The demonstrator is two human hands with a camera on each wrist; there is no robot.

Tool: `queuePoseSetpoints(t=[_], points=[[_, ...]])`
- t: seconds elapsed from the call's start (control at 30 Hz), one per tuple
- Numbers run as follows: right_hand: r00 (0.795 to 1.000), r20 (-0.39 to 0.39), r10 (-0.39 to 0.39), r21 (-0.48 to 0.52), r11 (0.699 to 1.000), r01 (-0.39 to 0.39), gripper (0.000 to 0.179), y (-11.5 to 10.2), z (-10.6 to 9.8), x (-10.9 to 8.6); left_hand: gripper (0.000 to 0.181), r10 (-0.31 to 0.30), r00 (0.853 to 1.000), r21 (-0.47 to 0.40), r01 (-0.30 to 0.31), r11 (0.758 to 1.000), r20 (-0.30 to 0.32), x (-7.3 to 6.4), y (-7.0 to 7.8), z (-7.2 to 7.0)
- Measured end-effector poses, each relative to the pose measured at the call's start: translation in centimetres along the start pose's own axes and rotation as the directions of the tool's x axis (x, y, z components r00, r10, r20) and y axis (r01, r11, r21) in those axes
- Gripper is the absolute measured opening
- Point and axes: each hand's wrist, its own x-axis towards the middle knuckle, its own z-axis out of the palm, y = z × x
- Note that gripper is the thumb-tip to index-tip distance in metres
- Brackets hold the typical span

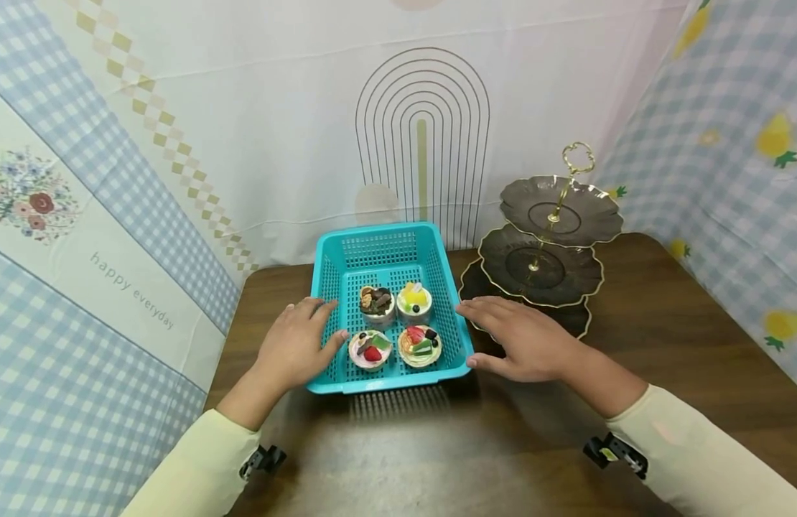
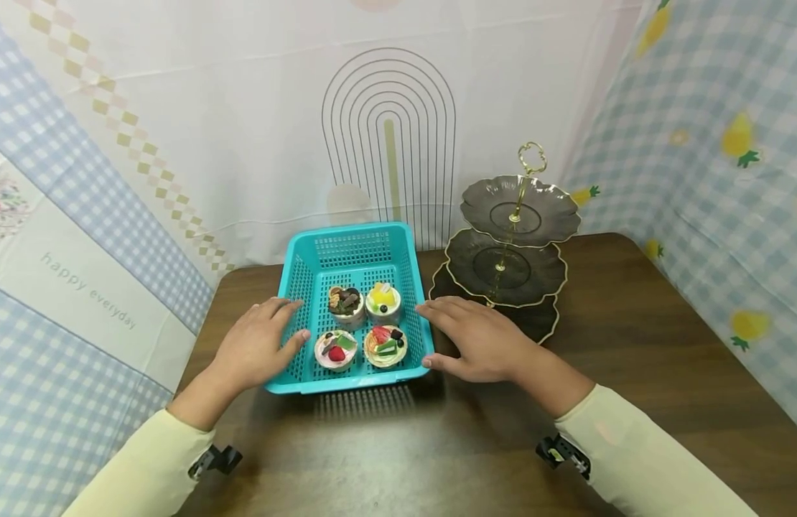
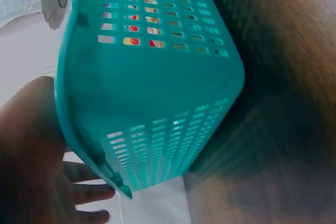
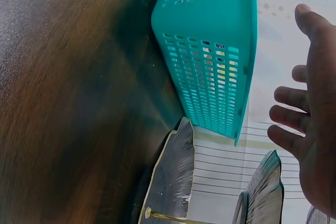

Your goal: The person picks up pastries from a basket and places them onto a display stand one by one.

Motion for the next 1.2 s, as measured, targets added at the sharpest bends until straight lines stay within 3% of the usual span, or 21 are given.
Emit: queuePoseSetpoints(t=[0.13,0.4,0.7,1.03,1.2], points=[[1.0,0.011,0.002,0.019,1.0,-0.003,0.074,-0.1,0.2,0.3,0.068,-0.024,0.998,-0.007,0.024,1.0,-0.054,0.2,-0.3,-0.1],[1.0,0.011,0.025,0.006,1.0,-0.025,0.075,-0.8,0.6,1.4,0.084,-0.073,0.99,-0.051,0.079,0.996,0.117,0.0,-0.4,0.4],[1.0,0.021,0.016,-0.015,1.0,-0.016,0.074,-0.8,1.4,2.9,0.086,-0.097,0.969,-0.041,0.109,0.993,0.228,-0.1,-0.1,0.7],[0.999,0.016,-0.045,-0.01,0.999,0.045,0.072,-1.2,1.8,4.8,0.082,-0.113,0.969,-0.032,0.123,0.992,0.221,-0.2,0.0,0.9],[0.998,0.062,-0.033,-0.02,0.999,0.035,0.076,-1.6,1.9,5.8,0.083,-0.129,0.965,-0.031,0.14,0.99,0.227,-0.1,0.1,1.1]])
